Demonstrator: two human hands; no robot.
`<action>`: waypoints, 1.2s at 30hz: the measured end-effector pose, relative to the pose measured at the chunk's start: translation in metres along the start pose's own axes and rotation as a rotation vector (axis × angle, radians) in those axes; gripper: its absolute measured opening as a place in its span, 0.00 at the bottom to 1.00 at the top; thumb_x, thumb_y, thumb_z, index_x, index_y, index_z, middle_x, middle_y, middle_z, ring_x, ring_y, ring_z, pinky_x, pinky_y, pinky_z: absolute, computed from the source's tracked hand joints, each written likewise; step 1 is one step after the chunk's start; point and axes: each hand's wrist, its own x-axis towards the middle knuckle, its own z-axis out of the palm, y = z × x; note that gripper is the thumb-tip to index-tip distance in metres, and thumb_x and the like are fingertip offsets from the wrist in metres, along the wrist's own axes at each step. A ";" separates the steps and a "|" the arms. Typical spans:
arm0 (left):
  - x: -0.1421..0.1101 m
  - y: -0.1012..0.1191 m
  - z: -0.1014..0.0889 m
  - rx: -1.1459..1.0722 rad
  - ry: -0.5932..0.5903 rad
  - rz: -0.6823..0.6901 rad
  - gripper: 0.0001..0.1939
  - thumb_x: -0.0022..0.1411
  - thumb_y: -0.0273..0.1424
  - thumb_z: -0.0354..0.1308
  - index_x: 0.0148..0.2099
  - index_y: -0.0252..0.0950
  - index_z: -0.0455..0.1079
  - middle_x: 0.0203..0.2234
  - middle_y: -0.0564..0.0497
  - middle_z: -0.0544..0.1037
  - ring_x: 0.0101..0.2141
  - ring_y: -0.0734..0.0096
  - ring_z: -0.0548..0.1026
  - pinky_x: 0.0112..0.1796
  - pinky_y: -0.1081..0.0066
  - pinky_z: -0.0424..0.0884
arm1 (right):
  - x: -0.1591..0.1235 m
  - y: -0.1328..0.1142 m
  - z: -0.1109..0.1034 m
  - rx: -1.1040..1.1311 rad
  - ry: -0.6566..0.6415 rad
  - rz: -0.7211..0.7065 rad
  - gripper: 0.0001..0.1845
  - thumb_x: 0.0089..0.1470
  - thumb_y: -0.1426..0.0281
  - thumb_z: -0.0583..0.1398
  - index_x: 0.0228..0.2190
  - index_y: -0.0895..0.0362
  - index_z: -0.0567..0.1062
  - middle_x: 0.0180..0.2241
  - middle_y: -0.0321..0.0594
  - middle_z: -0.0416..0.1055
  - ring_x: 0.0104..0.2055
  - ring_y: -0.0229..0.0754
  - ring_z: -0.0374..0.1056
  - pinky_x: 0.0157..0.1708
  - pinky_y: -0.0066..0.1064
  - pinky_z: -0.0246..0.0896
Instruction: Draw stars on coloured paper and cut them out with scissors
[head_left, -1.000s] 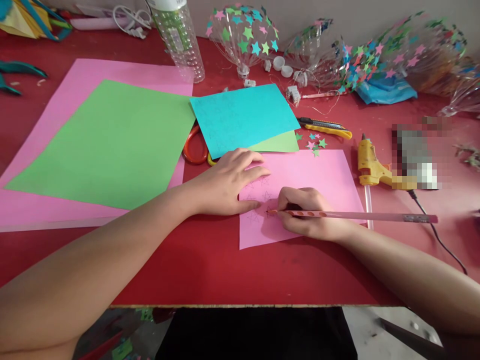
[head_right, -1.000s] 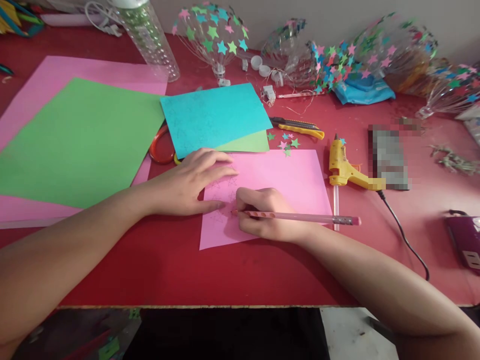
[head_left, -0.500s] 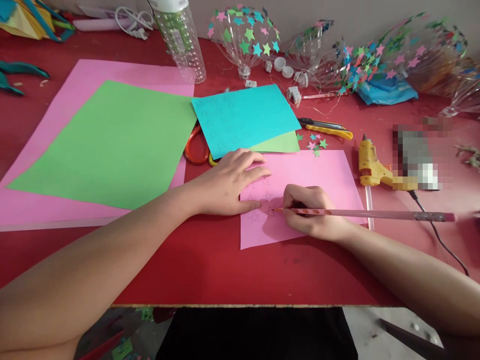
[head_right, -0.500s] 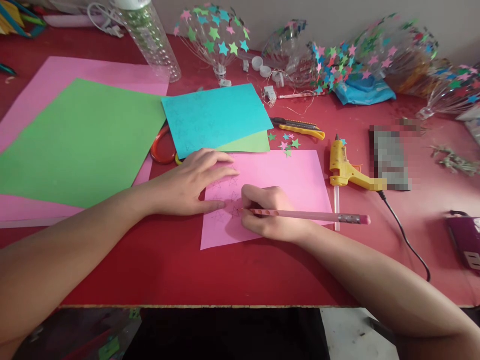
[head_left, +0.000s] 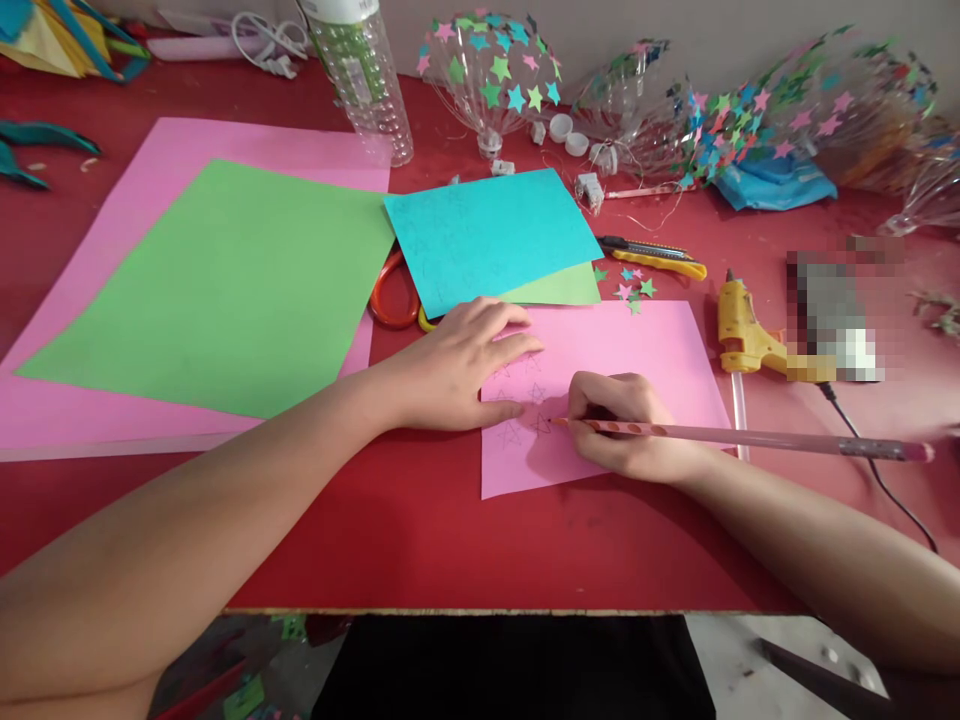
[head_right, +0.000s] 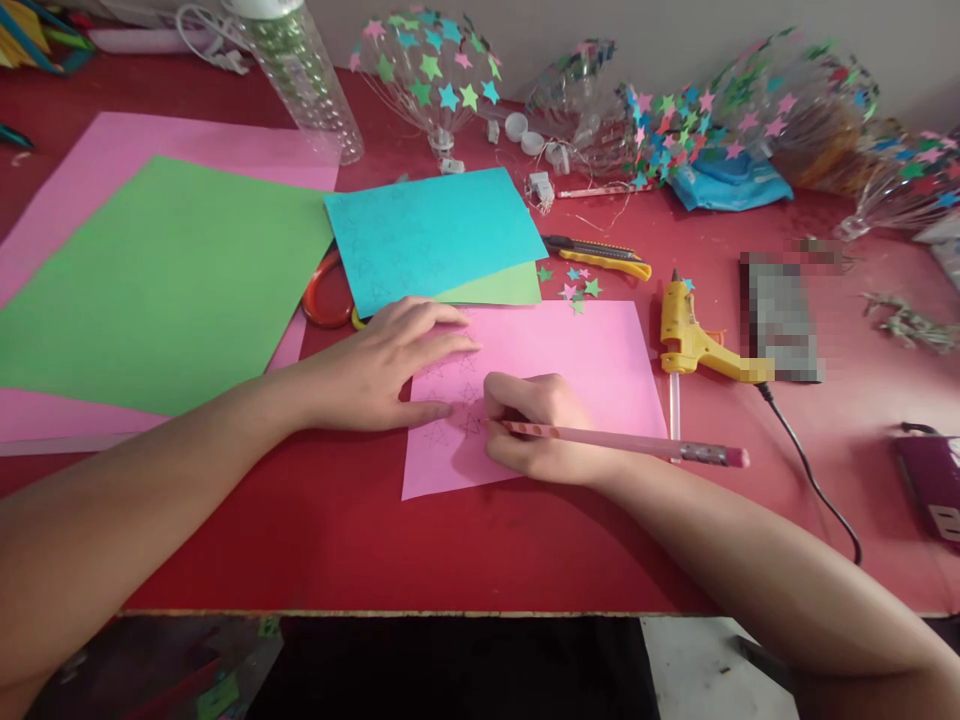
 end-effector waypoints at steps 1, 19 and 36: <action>0.000 0.000 0.000 0.000 0.001 -0.001 0.29 0.62 0.46 0.59 0.59 0.36 0.64 0.58 0.36 0.63 0.60 0.43 0.59 0.58 0.44 0.58 | 0.000 -0.001 0.000 0.003 -0.007 -0.004 0.09 0.44 0.79 0.55 0.23 0.54 0.60 0.18 0.26 0.55 0.19 0.29 0.49 0.19 0.23 0.44; -0.001 -0.001 0.001 -0.023 0.009 0.001 0.29 0.60 0.44 0.62 0.59 0.37 0.64 0.59 0.36 0.63 0.60 0.43 0.59 0.59 0.44 0.57 | 0.001 -0.001 -0.002 0.001 -0.138 -0.160 0.09 0.45 0.80 0.55 0.24 0.54 0.60 0.19 0.27 0.56 0.19 0.29 0.48 0.20 0.23 0.45; -0.002 0.001 -0.001 0.016 0.010 0.018 0.34 0.64 0.45 0.58 0.65 0.34 0.57 0.61 0.32 0.61 0.61 0.42 0.58 0.60 0.43 0.57 | 0.000 0.003 -0.003 0.142 0.123 -0.011 0.09 0.58 0.74 0.56 0.26 0.55 0.65 0.21 0.31 0.66 0.21 0.32 0.59 0.22 0.24 0.54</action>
